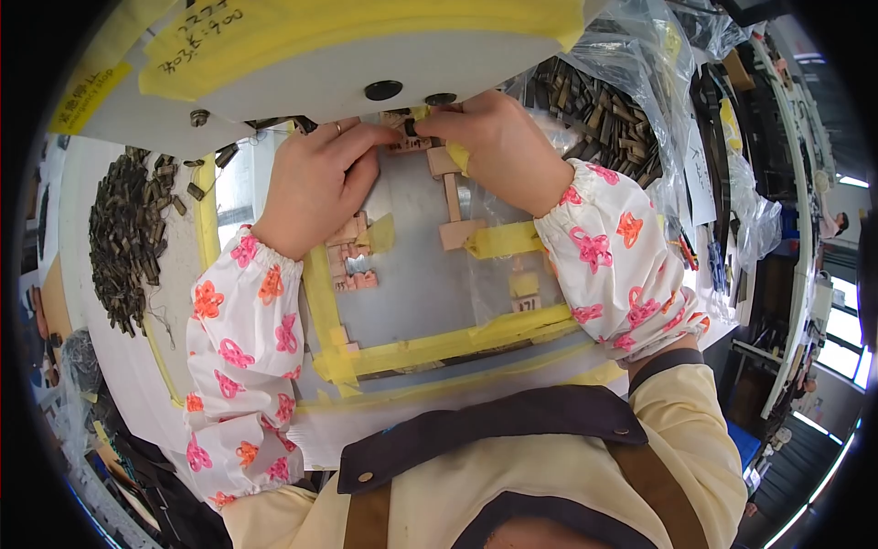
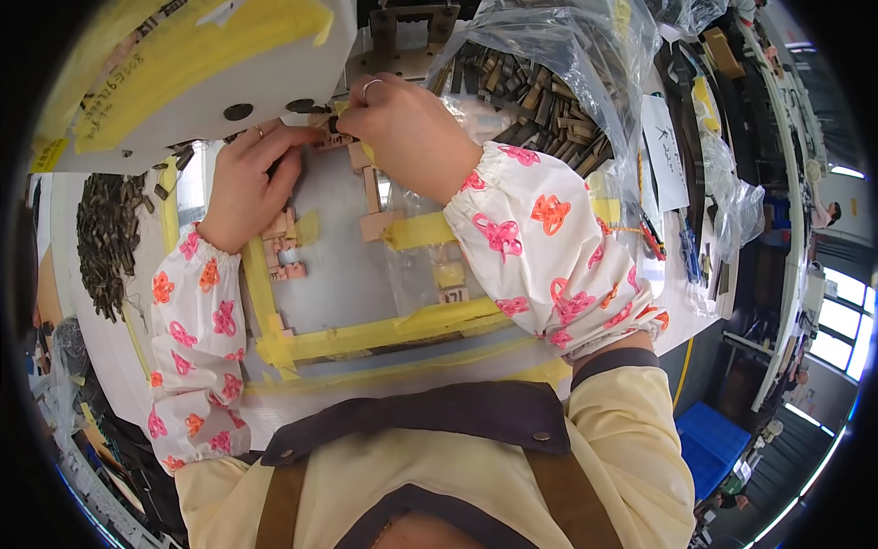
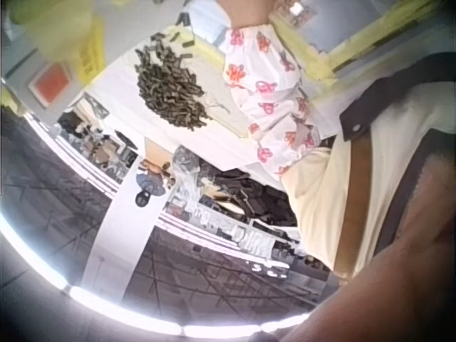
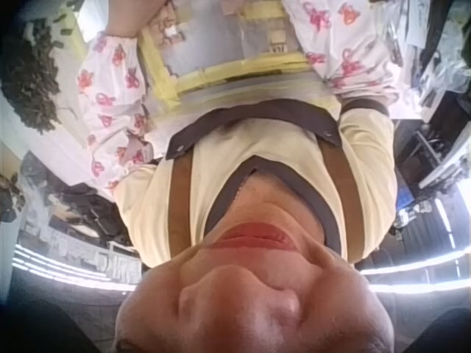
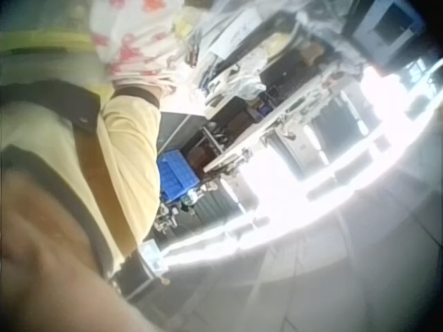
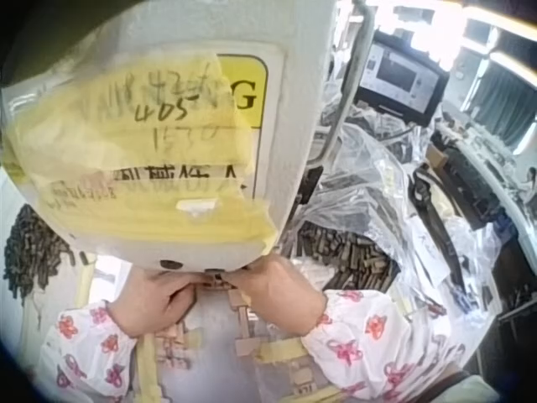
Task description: Assembling small leather straps onto a base using a specialized machine.
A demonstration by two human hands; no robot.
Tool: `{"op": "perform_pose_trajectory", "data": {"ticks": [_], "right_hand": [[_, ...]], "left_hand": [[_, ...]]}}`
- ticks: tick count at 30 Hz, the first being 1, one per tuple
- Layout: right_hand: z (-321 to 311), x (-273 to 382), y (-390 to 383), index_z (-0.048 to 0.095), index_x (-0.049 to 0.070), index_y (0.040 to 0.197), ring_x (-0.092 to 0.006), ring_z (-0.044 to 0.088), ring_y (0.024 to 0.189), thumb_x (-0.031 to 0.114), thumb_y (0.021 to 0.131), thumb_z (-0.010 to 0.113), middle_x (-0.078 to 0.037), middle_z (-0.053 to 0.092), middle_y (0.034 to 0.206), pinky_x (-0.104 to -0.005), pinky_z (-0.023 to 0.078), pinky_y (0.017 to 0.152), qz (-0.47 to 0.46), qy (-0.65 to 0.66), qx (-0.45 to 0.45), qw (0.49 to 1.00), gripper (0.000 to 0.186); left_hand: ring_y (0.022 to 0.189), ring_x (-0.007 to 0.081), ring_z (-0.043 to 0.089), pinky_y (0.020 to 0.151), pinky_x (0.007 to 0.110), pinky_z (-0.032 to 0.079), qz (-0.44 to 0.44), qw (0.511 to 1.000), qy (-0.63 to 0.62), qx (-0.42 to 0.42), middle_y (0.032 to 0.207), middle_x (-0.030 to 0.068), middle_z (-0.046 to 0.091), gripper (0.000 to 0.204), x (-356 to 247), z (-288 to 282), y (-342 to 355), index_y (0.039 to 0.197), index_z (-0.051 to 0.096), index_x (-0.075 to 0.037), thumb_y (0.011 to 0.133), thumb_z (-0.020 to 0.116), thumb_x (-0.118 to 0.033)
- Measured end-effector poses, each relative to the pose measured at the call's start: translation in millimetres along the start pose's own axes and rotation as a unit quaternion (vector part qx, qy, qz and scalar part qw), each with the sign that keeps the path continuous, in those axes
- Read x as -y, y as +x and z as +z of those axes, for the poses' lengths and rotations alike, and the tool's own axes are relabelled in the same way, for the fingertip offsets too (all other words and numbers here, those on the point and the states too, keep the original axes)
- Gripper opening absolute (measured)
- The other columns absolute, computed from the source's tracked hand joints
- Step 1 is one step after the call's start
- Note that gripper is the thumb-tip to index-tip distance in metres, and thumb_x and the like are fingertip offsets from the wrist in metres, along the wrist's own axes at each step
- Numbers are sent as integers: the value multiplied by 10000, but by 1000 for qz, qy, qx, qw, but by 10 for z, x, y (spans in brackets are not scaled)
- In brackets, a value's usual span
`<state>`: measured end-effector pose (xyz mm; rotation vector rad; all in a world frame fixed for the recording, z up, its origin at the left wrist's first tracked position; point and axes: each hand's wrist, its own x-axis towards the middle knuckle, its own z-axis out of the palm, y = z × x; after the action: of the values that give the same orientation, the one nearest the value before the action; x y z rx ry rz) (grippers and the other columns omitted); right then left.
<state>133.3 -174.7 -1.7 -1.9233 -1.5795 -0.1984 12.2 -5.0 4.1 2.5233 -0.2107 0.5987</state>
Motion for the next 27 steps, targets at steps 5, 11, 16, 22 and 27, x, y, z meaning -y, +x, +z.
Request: {"op": "perform_pose_trajectory", "data": {"ticks": [5, 11, 16, 22, 27], "right_hand": [[2, 40, 19, 667, 38, 776, -279, 577, 801, 2, 623, 596, -107, 564, 800, -372, 493, 686, 6, -5, 4, 1000, 172], [13, 97, 30, 666, 39, 783, -282, 581, 819, 9, 620, 605, -109, 570, 804, -365, 499, 695, 34, -27, 36, 998, 176], [-4, -14, 6, 659, 41, 807, -280, 582, 834, 10, 627, 605, -97, 594, 846, -363, 501, 698, 22, 26, 21, 999, 190], [-7, -30, -36, 650, 37, 806, -266, 581, 831, 4, 637, 594, -87, 608, 867, -363, 498, 703, -24, 16, -6, 1000, 181], [-2, 14, -17, 651, 36, 779, -267, 579, 831, 16, 636, 589, -91, 605, 859, -357, 498, 701, -15, -20, -3, 1000, 157]], "left_hand": [[613, 254, 579, 526, 344, 472, 11, 1000, 11, 0, 761, 62, 621, 196, -9, -5, -3, 869, 632, -102, 722, 546, -3], [628, 257, 535, 564, 348, 454, 43, 997, 64, 29, 723, 70, 530, 334, -25, -43, -41, 992, 642, -119, 701, 557, 21], [633, 255, 538, 566, 365, 466, 38, 982, 174, 56, 716, 61, 516, 391, -92, -25, 32, 1024, 630, -149, 681, 556, 23], [632, 250, 579, 527, 337, 456, -22, 1000, -3, 2, 758, 53, 609, 221, 25, 1, -47, 923, 626, -111, 742, 545, -13], [655, 258, 585, 552, 339, 467, -45, 999, -10, 26, 804, 61, 630, 201, 1, -18, -25, 906, 621, -96, 752, 530, -5]]}}
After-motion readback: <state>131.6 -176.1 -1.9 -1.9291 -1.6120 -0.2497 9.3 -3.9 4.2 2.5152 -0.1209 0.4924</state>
